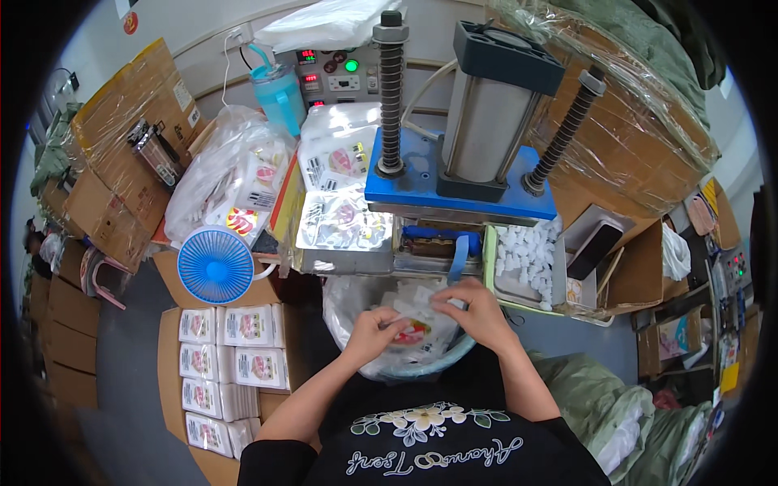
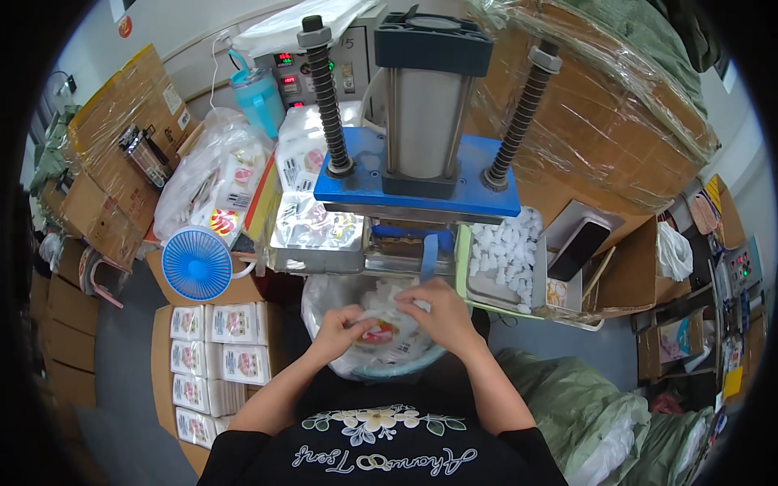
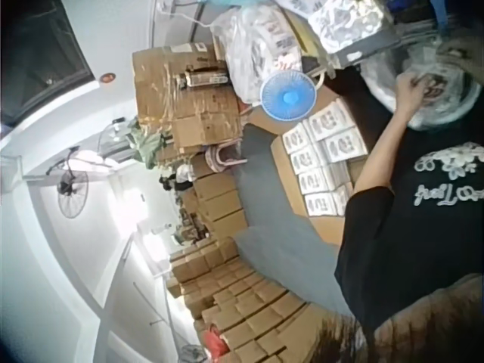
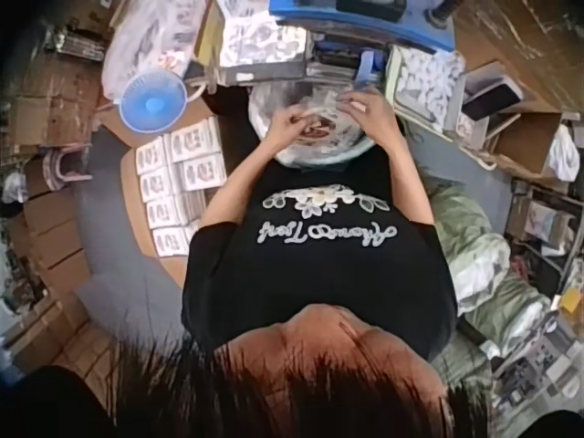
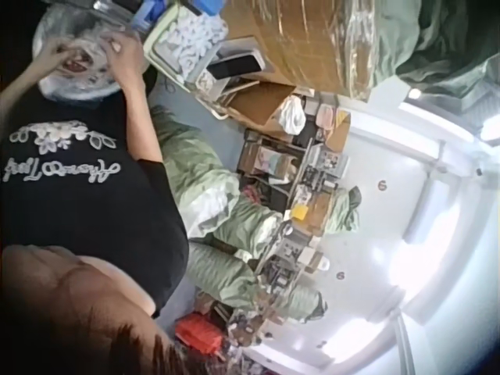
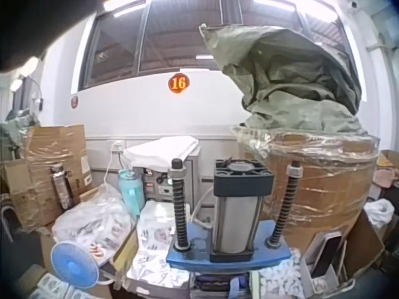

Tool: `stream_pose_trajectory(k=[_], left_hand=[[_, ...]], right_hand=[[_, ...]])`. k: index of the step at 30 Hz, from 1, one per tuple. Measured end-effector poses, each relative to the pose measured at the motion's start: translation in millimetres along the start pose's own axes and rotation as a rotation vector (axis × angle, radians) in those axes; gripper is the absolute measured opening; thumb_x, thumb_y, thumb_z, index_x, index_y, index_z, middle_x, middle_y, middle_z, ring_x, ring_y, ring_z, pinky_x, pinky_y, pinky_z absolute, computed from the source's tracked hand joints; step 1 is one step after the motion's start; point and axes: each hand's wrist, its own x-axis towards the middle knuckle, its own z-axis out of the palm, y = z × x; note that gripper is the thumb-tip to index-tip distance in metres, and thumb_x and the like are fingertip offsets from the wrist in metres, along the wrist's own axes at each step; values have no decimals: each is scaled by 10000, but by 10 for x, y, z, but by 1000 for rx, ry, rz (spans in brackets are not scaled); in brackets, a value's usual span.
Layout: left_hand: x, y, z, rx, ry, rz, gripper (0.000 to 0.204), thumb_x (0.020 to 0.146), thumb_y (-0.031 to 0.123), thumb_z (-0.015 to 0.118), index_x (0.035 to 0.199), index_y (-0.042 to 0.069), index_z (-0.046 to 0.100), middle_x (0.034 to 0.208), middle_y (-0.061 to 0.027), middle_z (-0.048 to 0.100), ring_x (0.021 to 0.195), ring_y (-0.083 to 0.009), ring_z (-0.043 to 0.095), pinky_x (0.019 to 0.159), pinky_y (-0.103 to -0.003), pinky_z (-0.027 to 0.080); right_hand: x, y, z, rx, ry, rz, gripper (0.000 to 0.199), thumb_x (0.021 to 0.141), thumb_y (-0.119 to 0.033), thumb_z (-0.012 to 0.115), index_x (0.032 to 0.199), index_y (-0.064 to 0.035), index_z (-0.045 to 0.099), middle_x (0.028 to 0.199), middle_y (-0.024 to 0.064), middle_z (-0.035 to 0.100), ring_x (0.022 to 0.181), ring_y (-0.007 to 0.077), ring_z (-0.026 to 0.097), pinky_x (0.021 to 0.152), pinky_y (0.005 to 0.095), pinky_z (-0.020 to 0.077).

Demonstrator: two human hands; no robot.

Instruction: Sealing small plastic food packets using a manual heat-sealing machine and organizing them into larger bags and boxes.

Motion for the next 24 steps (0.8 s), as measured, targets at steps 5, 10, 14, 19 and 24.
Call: stream_pose_trajectory(k=[5,10,14,19,24], left_hand=[[196,-189,97,-88,53,-80,294,850,245,721,823,-46,693,660,-32,624,615,-42,506,552,-245,428],[580,336,254,-524,147,-246,250,869,200,700,856,-50,695,757,-44,669,663,-67,574,566,-256,463],[742,513,282,-696,139,-324,240,886,140,670,962,-87,659,872,-122,689,693,-137,645,599,-278,521],[809,413,214,-628,132,-315,238,890,163,668,960,-65,663,841,-99,688,685,-121,640,599,-284,521],[842,602,-452,504,421,32,421,862,332,689,1144,24,639,962,-134,690,861,-237,671,741,-311,521]], right_hand=[[61,29,-29,185,187,62,277,837,-113,699,1102,-41,671,948,102,703,892,204,643,778,297,489],[124,238,-471,38,427,175,254,851,-97,669,1097,-30,667,924,137,694,817,204,660,733,305,500],[52,527,-571,-337,334,212,276,802,-81,641,1072,-21,651,964,149,653,852,315,647,747,405,504],[40,667,-370,-444,321,148,244,744,-47,608,986,-64,641,1009,154,609,863,372,618,736,467,490],[28,697,-376,-420,410,120,241,748,-38,620,989,-40,603,945,145,599,680,335,611,639,408,489]])
